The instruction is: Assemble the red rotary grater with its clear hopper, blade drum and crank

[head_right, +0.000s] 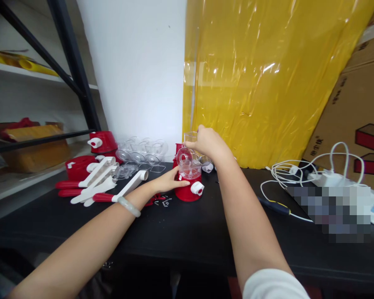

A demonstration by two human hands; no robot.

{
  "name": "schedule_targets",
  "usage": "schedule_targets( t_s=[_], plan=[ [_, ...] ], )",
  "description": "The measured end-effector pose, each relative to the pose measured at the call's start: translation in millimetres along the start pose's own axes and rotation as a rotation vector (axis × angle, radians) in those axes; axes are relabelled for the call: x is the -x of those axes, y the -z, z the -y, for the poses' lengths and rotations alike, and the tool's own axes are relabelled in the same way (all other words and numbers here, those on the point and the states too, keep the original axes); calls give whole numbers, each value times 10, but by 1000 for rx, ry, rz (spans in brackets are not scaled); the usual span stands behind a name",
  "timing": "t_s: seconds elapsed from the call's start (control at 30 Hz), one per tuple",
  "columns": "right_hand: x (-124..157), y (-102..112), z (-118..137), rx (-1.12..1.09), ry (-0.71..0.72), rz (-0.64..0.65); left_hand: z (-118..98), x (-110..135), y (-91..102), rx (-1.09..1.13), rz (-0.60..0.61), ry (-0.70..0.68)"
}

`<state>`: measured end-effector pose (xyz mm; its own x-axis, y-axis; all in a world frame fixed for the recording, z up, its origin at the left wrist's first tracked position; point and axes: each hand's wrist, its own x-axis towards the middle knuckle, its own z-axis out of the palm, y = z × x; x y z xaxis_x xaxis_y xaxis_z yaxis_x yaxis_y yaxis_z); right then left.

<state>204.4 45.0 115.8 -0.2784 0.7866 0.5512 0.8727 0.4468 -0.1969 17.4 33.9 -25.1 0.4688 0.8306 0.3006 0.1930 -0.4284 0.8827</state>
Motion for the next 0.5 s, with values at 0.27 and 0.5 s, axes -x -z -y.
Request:
schedule_targets(
  t_s=[0.27, 0.5],
  plan=[
    [108, 45, 185, 135, -104, -58, 10, -1, -7, -1, -22, 4],
    [103, -7, 236, 127, -149, -113, 31, -2, 22, 44, -17, -27]
  ],
)
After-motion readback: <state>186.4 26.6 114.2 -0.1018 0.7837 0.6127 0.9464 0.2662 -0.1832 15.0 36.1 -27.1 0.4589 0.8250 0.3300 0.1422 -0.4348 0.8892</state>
